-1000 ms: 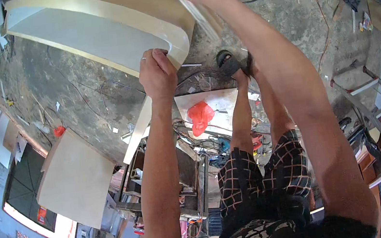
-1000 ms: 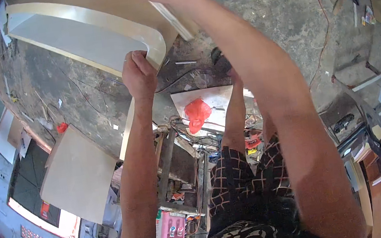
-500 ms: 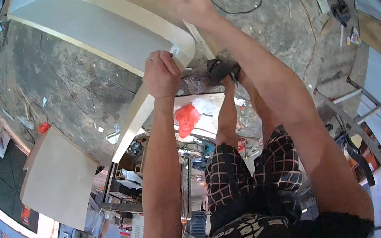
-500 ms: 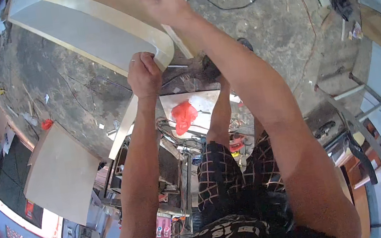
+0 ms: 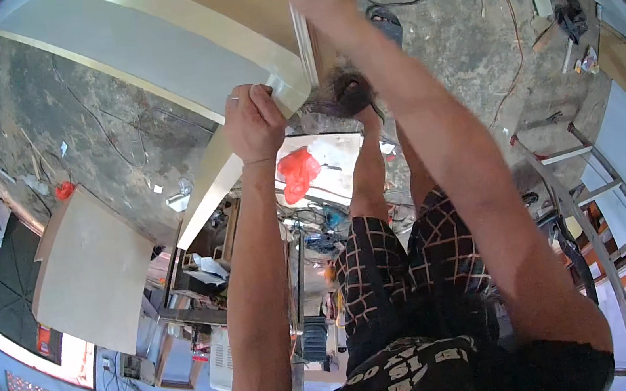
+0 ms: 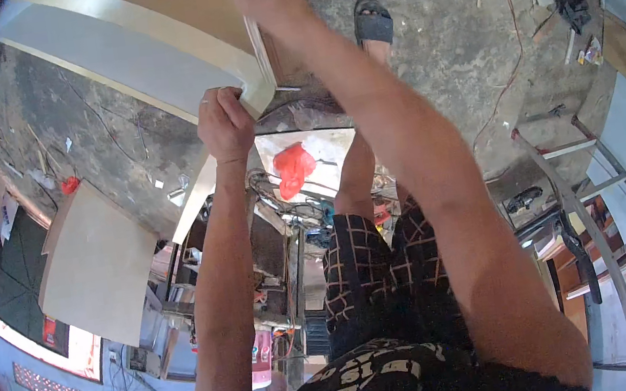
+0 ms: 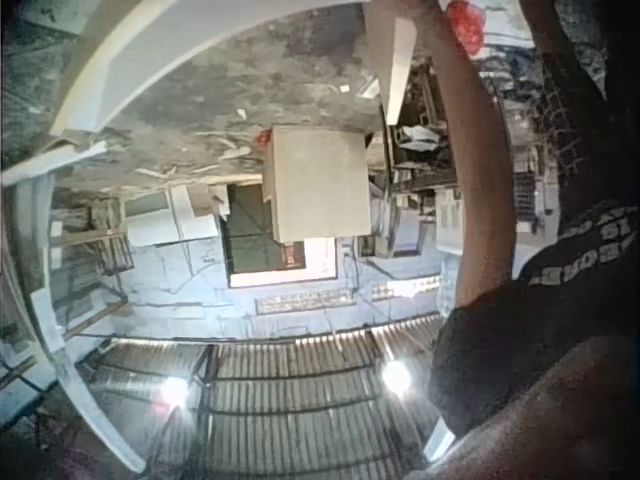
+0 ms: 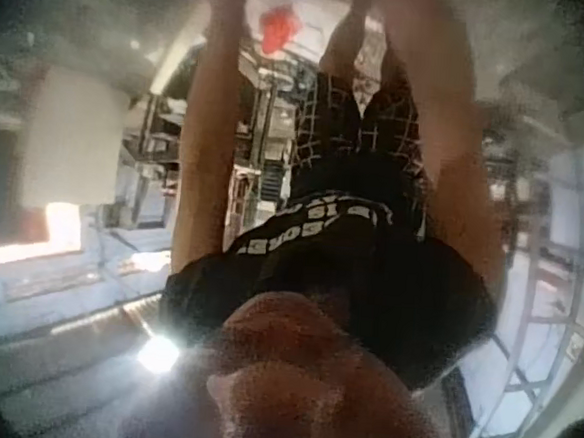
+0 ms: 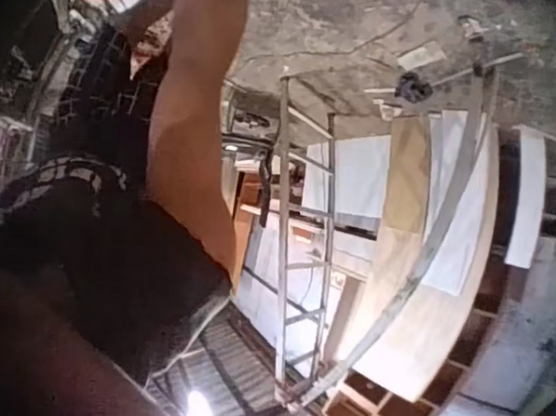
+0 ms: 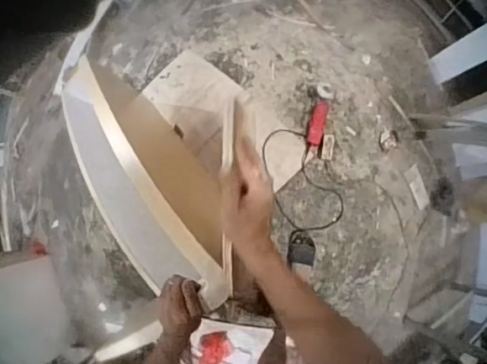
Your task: The person sands the surfaces and edges of a wooden furniture component using a sanding block.
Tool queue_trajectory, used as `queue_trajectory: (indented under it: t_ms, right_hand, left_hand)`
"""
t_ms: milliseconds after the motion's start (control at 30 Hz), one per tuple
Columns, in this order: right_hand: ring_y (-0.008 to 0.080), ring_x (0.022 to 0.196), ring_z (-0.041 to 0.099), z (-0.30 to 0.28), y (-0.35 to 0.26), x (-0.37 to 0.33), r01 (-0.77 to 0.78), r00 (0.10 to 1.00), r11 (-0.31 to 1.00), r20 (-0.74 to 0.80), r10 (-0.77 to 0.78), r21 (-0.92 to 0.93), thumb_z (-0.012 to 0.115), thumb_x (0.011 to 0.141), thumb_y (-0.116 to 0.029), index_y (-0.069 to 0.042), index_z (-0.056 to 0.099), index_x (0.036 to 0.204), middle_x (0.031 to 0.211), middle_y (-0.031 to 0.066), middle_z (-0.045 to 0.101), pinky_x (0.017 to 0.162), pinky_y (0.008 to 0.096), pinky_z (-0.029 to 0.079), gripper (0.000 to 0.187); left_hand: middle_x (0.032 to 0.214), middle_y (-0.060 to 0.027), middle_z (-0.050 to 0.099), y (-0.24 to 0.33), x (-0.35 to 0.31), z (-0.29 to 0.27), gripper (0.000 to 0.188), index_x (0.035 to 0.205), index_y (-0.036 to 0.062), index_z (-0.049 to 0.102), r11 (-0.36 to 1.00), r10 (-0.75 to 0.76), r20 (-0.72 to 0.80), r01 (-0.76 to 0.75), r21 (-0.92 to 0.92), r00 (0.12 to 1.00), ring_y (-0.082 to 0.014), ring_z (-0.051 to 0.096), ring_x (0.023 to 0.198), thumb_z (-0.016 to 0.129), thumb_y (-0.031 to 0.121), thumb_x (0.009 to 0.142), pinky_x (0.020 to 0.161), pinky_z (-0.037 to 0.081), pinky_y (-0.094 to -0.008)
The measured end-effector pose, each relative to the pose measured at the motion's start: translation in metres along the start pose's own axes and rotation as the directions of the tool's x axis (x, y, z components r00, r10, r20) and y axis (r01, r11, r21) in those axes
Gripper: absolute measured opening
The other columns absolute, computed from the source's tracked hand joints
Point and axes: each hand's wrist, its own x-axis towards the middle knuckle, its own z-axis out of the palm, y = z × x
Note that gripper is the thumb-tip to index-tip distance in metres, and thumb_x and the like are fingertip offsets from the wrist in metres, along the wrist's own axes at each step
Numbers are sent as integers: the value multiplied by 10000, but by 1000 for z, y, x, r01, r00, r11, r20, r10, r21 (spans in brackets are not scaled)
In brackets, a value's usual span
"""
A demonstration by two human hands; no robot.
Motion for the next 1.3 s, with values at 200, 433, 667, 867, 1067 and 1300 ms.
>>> queue_trajectory:
  t_ms: [200,433,667,867,1067,1300]
  right_hand:
    - [352,1229,594,-17,54,-83,412,885,903,-182,-429,-125,609,959,-65,-7,642,1368,1424,200,609,1088,435,452,415]
    - [402,1289,565,25,25,-82,482,868,826,31,-496,-292,683,906,-125,-44,652,1375,1462,184,590,1132,492,402,477]
    - [349,1338,562,-20,17,17,395,916,907,21,-402,147,626,979,-134,-20,585,1427,1476,222,570,1132,397,414,464]
    - [377,1326,556,-37,25,-115,251,943,913,295,-155,-320,642,966,-179,-88,615,1432,1496,175,565,1126,433,416,475]
    - [422,1199,614,43,-1,13,332,925,898,86,-370,290,659,892,-162,-68,662,1345,1333,238,636,1052,525,447,462]
    - [374,1337,551,-43,46,-61,451,889,871,186,-419,-193,648,949,-116,-62,624,1412,1451,192,596,1113,446,420,467]
  left_hand:
    - [878,-138,656,-7,-5,-4,331,862,64,676,999,-52,13,52,-15,999,-376,644,844,450,213,1051,740,510,-472]
    - [846,-148,647,-5,-2,-2,341,871,64,669,998,-70,12,70,-7,998,-379,634,802,439,225,1064,725,502,-478]
    - [847,-144,667,-6,-9,-3,326,877,64,673,992,-113,17,113,-54,993,-379,647,818,457,224,1061,731,510,-478]
    - [857,-157,668,-6,-6,-3,317,861,47,682,990,-121,23,122,-71,992,-386,644,826,492,224,1042,736,509,-463]
    - [854,-151,658,-2,-7,11,301,853,60,678,997,-37,15,37,-60,999,-379,636,819,483,202,1034,727,504,-473]
    - [843,-139,649,-9,-4,0,239,837,70,661,996,-54,-8,53,-69,999,-378,620,820,512,152,1006,740,500,-480]
